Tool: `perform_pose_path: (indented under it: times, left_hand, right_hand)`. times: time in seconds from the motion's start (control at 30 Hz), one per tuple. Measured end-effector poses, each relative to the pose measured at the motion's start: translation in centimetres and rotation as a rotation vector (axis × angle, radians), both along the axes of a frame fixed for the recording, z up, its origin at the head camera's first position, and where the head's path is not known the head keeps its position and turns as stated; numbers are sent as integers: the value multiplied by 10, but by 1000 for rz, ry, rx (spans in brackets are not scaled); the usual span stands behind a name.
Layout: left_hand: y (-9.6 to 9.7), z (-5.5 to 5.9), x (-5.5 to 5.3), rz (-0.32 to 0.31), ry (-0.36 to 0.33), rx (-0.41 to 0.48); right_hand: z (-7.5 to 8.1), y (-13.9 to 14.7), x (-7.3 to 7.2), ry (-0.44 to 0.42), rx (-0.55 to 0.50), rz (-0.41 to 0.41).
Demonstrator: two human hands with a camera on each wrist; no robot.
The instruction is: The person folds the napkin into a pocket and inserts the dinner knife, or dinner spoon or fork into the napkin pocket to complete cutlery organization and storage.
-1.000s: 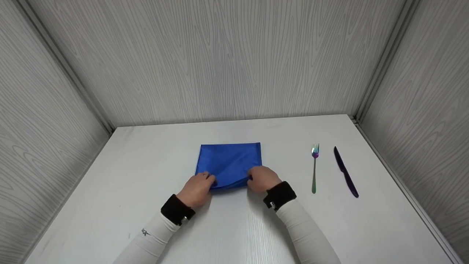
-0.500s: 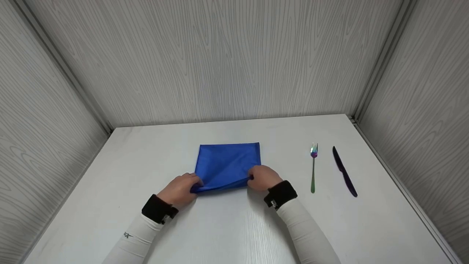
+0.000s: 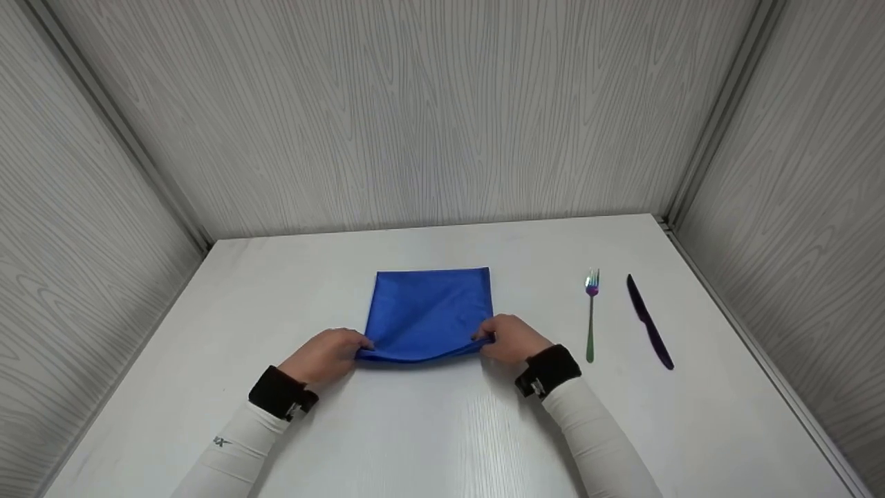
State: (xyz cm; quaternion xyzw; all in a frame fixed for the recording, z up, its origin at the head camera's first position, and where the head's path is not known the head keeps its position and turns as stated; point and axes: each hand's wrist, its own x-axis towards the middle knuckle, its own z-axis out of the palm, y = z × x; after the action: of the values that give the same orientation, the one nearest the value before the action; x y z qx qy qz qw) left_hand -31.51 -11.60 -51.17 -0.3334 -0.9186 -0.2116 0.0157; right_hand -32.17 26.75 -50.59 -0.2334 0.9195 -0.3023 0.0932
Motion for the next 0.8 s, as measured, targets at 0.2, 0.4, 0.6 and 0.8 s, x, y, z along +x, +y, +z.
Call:
perform_pose_path:
  times: [0.2,0.4,0.6,0.8]
  left_hand:
    - [-2,-1,-7,-43,86,-39]
    - [-1,-3,-6,-49,165,-74]
    - [-3,-2,3,-82,87,-9]
    - [-9,6,2,-73,-198,132]
  right_hand:
    - [-2,1,6,76,28,32]
    - [-6,10,14,183,25,62]
    - [-3,20,27,103,43,4]
    - [8,31,25,2,19,-23]
